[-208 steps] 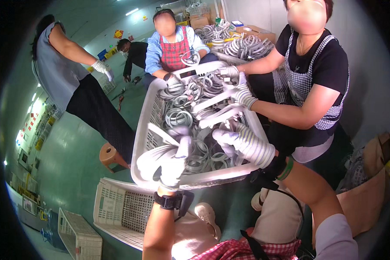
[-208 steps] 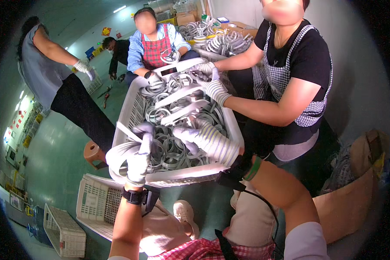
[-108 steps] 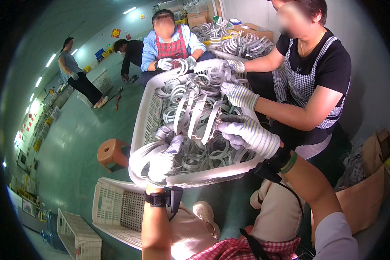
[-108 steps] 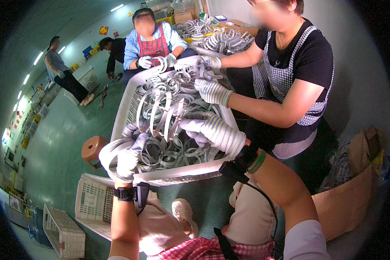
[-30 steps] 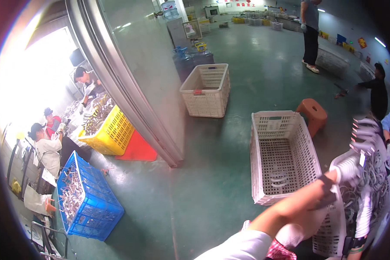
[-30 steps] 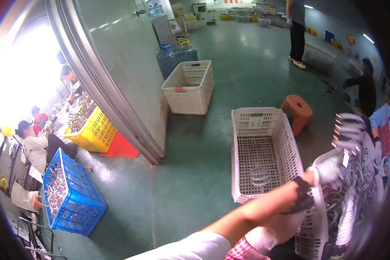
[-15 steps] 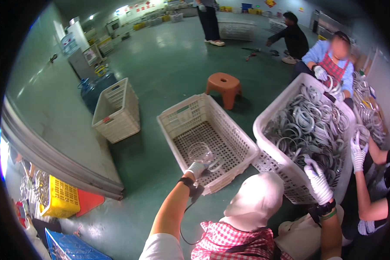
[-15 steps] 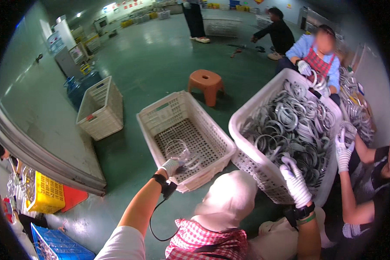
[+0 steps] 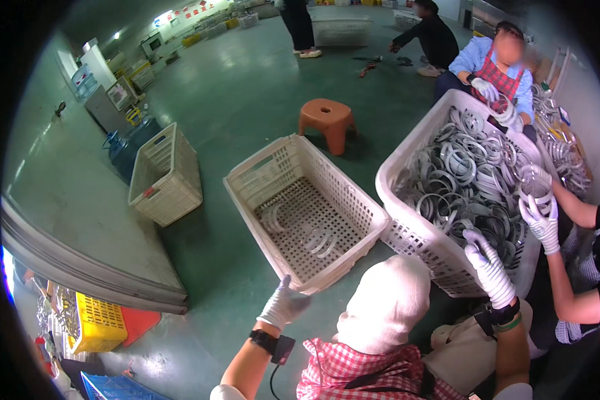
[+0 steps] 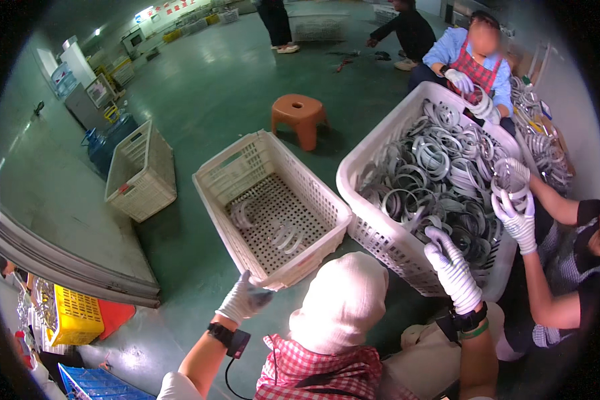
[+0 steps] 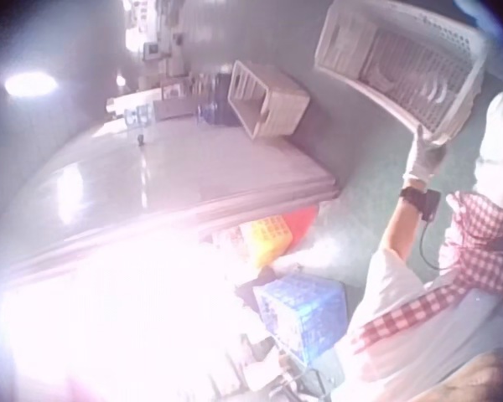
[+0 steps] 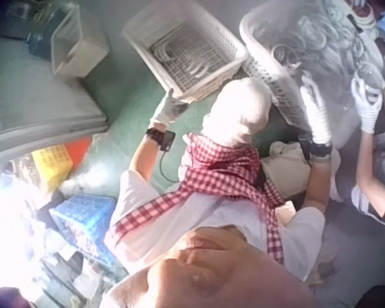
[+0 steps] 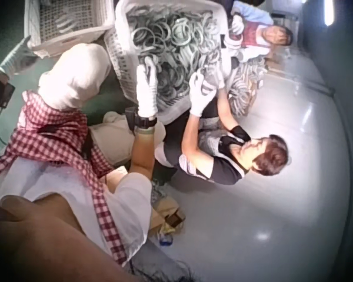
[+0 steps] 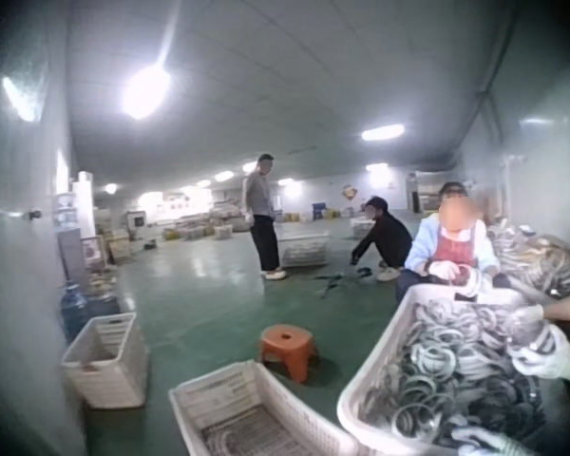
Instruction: Sorting and collecting metal bracket components into baskets.
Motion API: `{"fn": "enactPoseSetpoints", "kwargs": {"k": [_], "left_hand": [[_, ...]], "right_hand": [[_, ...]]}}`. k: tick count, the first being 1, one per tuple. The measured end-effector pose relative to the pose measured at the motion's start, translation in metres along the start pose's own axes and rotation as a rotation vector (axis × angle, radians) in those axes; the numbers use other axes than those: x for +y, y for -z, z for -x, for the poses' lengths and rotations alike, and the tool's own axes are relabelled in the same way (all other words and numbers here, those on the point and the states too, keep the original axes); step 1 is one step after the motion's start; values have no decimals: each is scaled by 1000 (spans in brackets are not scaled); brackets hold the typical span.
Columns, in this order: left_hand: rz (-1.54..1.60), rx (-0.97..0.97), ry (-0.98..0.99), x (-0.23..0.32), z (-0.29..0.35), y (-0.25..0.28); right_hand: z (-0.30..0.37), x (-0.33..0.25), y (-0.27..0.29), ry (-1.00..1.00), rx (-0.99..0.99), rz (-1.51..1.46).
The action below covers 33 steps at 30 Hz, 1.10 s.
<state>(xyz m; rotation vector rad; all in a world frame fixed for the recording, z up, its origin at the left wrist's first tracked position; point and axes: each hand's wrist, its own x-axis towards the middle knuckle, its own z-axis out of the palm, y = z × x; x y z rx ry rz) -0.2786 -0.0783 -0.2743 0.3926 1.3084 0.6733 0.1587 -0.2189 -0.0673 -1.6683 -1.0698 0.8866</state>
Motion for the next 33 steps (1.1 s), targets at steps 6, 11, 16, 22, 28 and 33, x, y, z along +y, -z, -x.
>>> {"fn": "enactPoseSetpoints", "kwargs": {"k": [6,11,16,22,28,33], "left_hand": [[684,-245,171,-14,-38,-37],[688,-344,0,49,-63,-26],[897,-127,-464,121,-102,22],[-197,673,-1238,135,-6,224],[-7,1371,-884,1,235,480],[-474,2239,-184,-105,397,576]], "right_hand": [[-15,29,-3,29,-20,243],[-13,41,0,2,-39,322],[-19,28,-36,103,-190,616],[-43,85,25,-16,-265,574],[-28,28,8,-449,-334,552],[-25,41,-1,-383,-295,832]]}}
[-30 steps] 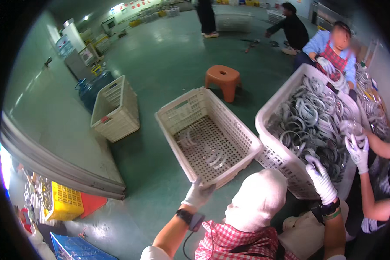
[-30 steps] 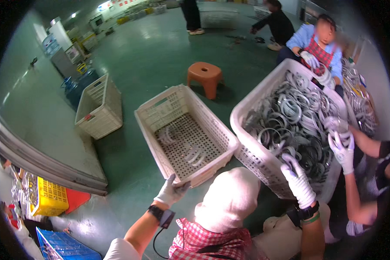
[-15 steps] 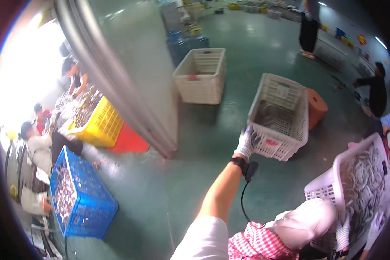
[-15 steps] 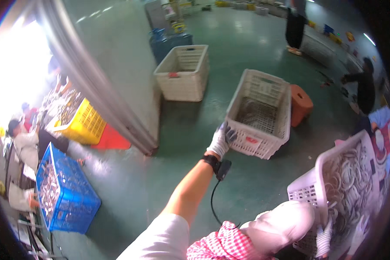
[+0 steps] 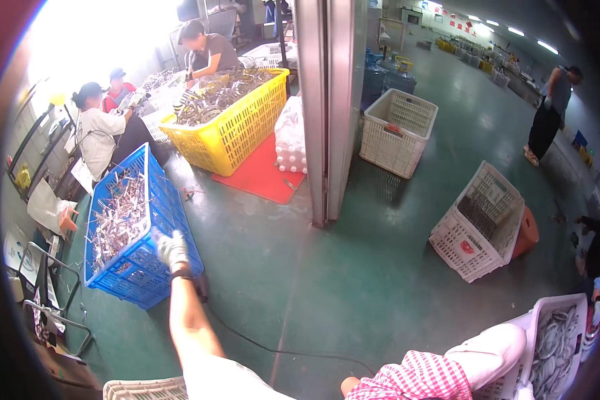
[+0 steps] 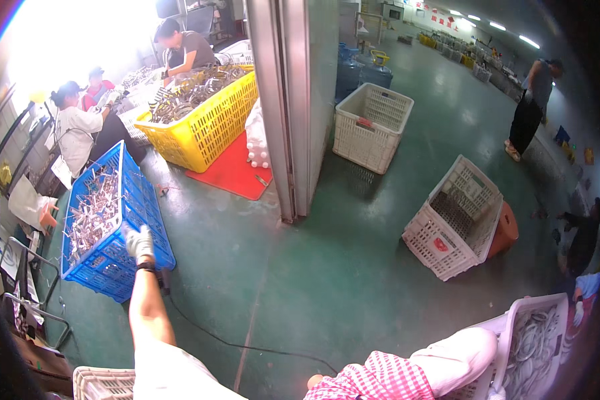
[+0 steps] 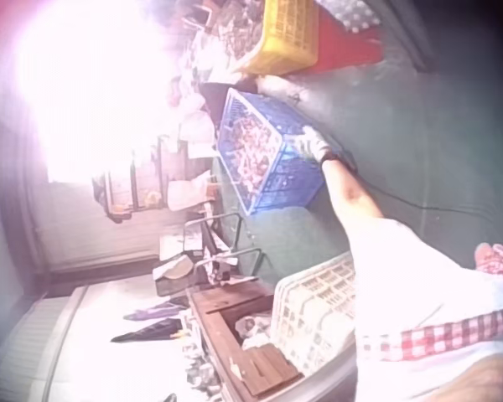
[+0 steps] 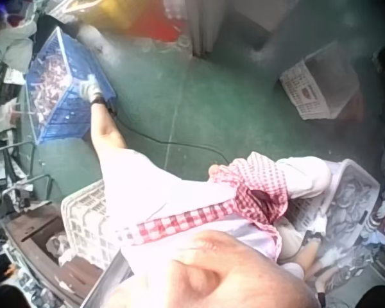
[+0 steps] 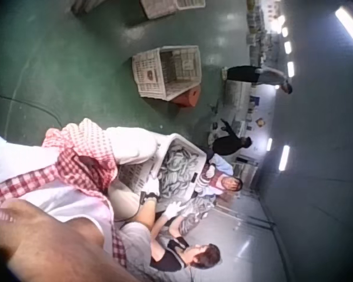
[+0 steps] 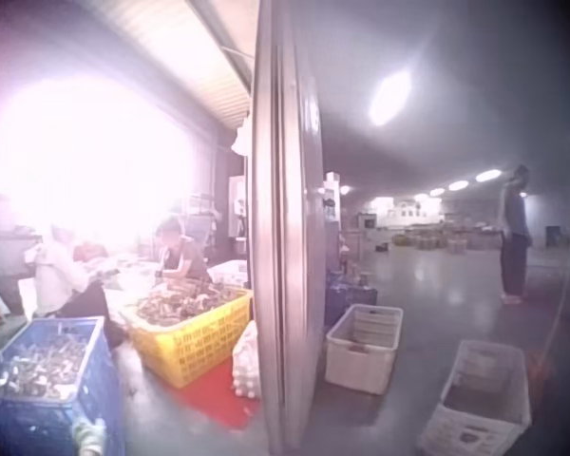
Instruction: Sorting and collecting metal bracket components into baskets.
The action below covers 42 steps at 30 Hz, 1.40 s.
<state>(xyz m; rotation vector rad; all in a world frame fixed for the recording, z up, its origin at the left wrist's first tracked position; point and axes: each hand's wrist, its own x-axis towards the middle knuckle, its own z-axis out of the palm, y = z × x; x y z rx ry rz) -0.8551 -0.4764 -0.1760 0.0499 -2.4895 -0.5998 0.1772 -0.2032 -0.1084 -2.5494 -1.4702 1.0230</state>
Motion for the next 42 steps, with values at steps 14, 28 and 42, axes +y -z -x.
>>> {"fn": "enactPoseSetpoints", "kwargs": {"k": [14,28,42], "left_hand": [[-168,-487,242,-64,-53,1],[-52,-191,-148,-53,-95,-65],[255,-214,-304,36,58,-40]], "right_hand": [[-115,138,37,100,153,704],[-32,34,-22,-148,559,318],[-11,54,17,227,380,300]]}}
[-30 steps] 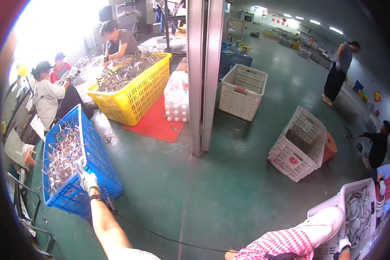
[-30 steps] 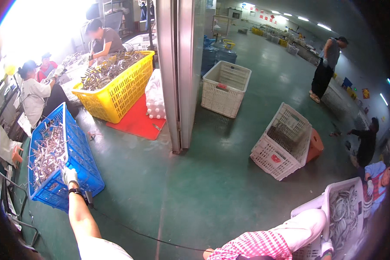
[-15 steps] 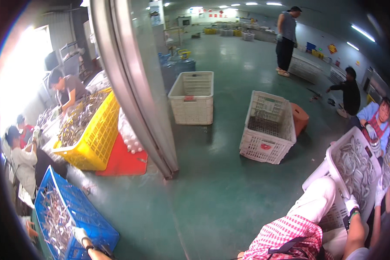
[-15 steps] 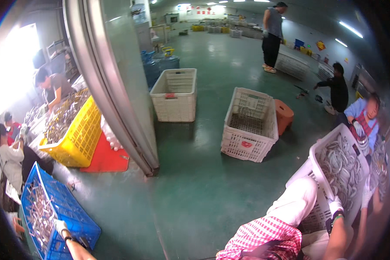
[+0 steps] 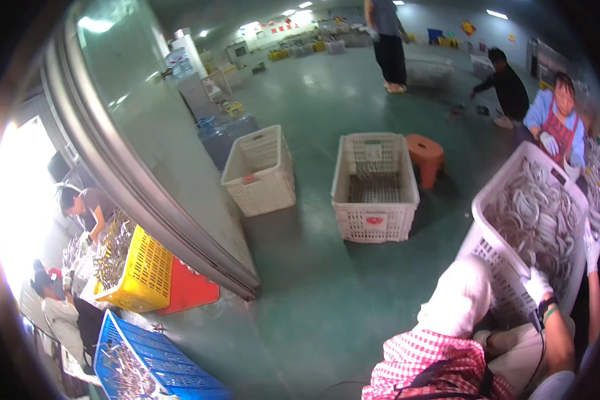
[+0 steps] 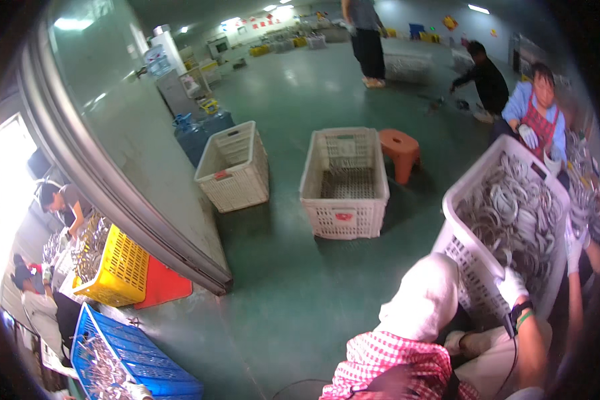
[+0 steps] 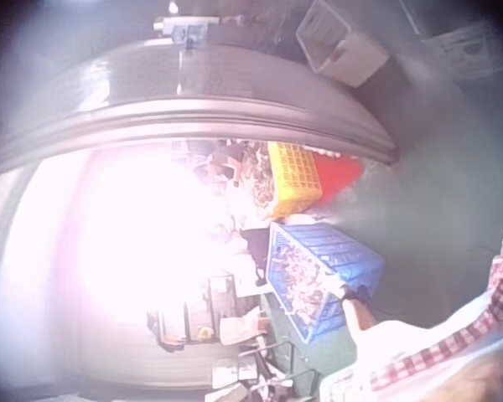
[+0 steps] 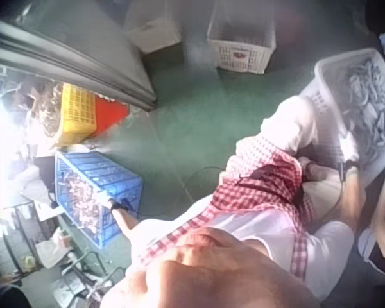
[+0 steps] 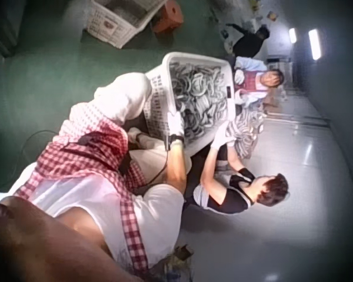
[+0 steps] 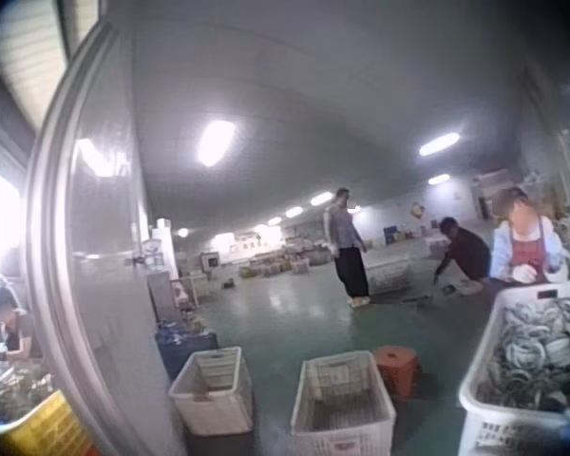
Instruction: Sorting and collecting metal bracket components into baskets.
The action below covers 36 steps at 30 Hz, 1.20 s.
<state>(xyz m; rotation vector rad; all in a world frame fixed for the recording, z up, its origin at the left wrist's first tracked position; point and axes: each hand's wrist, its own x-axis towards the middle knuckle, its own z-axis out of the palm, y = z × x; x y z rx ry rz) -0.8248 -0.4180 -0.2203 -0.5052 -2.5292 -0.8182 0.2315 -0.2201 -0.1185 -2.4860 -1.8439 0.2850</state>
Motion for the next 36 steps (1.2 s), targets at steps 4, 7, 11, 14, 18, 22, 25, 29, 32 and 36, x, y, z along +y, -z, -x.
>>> {"fn": "enactPoseSetpoints", "kwargs": {"k": [4,7,11,14,18,22,25,29,32,36], "left_hand": [[88,-198,-112,76,36,-24],[61,-266,-86,45,68,38],[70,-432,-82,75,133,83],[124,-699,27,167,174,109],[422,-832,191,205,191,118],[568,-943,238,293,233,101],[785,-1009,336,325,243,85],[893,-1010,330,377,278,124],[668,-982,-242,371,292,163],[386,-719,-543,281,315,176]], "right_hand": [[25,-27,8,-3,-47,20],[-1,-50,1,101,-63,48],[-33,23,-51,213,-28,42],[13,-23,8,151,22,-340],[-10,-14,-23,221,-8,-461],[-24,12,-48,167,-53,-460],[-25,15,-46,118,-140,-486],[-15,23,-16,123,-221,-401],[2,-3,30,238,-136,-327],[17,-34,96,466,149,-957]]}}
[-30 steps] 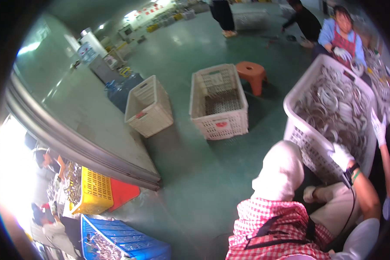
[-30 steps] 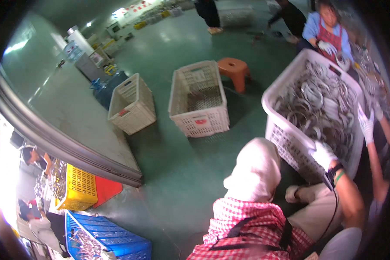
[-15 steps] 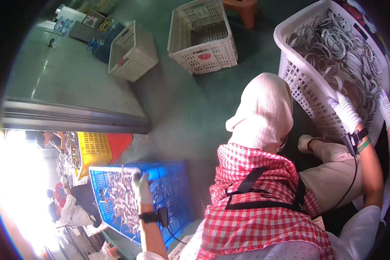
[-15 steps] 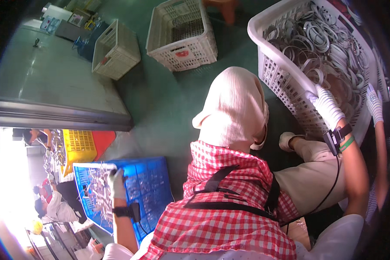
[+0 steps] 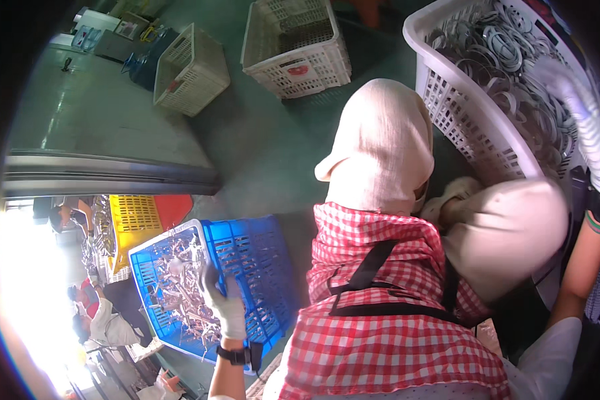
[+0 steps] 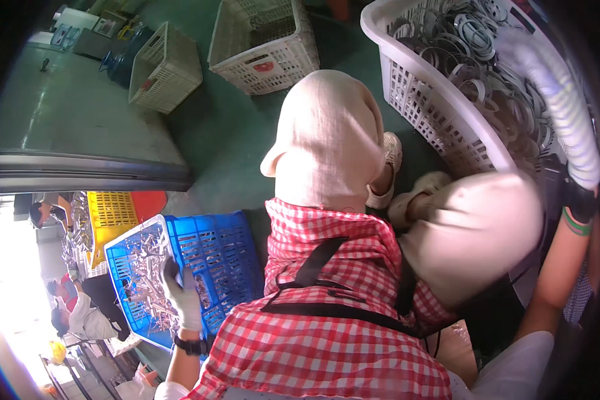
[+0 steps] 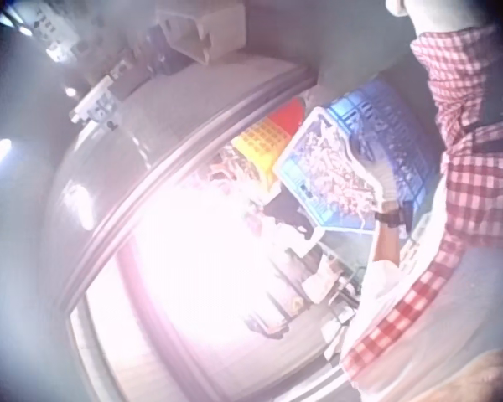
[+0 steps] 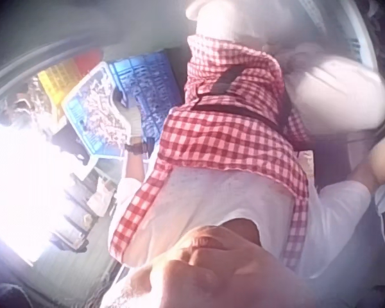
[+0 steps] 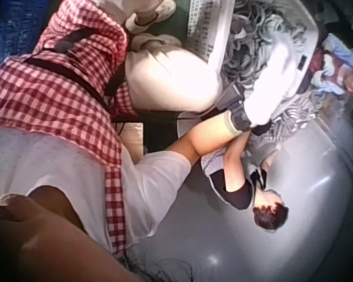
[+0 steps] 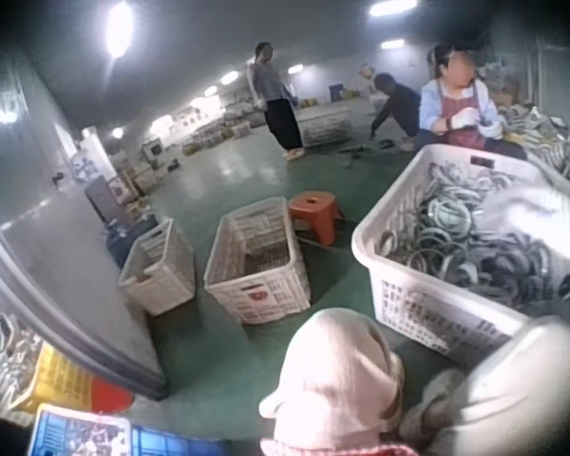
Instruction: Sorting and collecting metal bracket components into baskets.
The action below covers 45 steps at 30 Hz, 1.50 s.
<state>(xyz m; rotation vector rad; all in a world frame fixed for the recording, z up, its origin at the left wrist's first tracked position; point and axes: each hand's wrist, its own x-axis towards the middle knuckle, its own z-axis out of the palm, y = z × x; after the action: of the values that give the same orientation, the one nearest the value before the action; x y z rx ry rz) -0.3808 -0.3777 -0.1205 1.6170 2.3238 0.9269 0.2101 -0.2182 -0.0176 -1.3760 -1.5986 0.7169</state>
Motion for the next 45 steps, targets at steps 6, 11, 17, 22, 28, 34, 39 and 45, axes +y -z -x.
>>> {"fn": "enactPoseSetpoints", "kwargs": {"k": [6,11,17,22,28,34,39,45], "left_hand": [[-448,47,-19,-15,65,17],[-489,91,114,-69,100,20],[-278,-47,671,-87,94,44],[94,-75,587,-49,28,-15],[763,-605,212,132,-166,-226],[962,-784,53,265,-195,-352],[1024,-675,95,299,-208,-357],[1048,-440,139,329,-198,-319]], "right_hand": [[9,15,62,-508,-14,1021],[155,219,29,-569,-296,-960],[103,293,-93,-424,-512,-953],[111,334,-102,-384,-346,-799],[255,292,-19,-510,344,-343],[275,295,10,-605,584,18],[234,319,17,-672,498,183],[200,344,26,-686,336,316]]}}
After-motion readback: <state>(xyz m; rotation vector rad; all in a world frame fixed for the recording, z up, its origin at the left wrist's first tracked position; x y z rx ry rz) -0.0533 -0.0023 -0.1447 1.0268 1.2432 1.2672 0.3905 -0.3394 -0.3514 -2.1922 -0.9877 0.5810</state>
